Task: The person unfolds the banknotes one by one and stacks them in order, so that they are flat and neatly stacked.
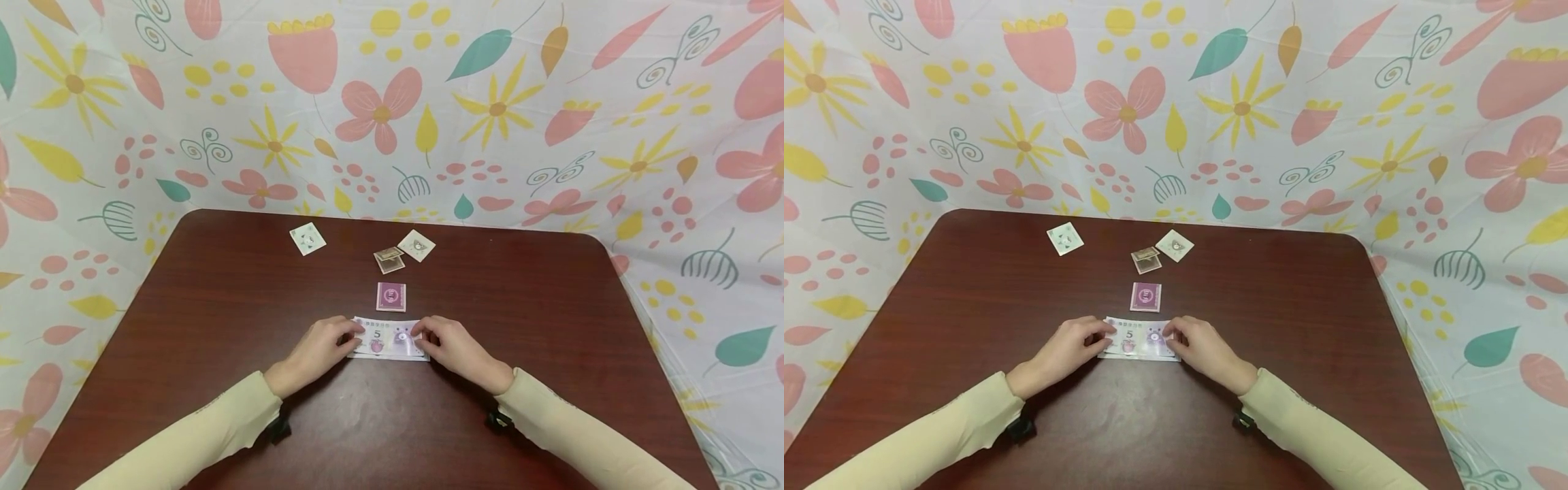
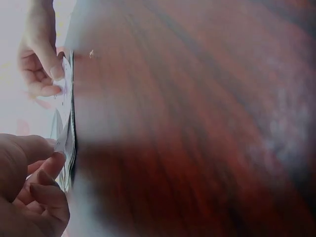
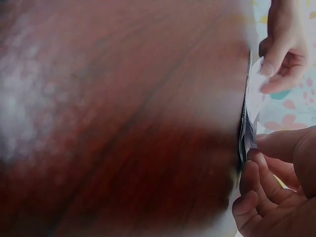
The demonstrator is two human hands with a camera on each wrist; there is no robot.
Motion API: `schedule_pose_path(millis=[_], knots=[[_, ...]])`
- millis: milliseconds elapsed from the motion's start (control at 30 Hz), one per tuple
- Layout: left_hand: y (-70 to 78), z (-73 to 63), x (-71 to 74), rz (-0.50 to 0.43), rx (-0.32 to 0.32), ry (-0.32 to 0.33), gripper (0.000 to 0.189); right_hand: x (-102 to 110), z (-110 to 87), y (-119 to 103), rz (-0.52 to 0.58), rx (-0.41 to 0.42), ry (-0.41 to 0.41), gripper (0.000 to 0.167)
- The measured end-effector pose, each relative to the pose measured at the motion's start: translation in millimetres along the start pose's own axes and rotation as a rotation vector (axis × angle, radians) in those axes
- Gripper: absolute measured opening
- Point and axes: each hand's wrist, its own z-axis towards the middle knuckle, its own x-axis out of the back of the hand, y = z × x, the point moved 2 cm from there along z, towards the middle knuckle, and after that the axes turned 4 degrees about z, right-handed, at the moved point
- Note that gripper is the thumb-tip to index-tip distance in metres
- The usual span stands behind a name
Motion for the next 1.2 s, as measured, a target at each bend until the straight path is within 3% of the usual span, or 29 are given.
schedule_pose_path(millis=[300,767,1200], knots=[[3.6,-1.2,-0.1,0.000,-0.034,0.026,0.016,2.4,-1.4,-2.2,-0.009,-0.015,-0.010,0.012],[-1.8,0.3,-3.8,-0.016,-0.005,-0.044,0.016,1.0,0.1,-3.0,-0.095,-0.003,-0.047,0.014],[-3.5,0.8,-2.7,0.078,0.036,-0.134,0.020,4.2,-1.8,-7.8,-0.196,-0.014,-0.105,0.019]])
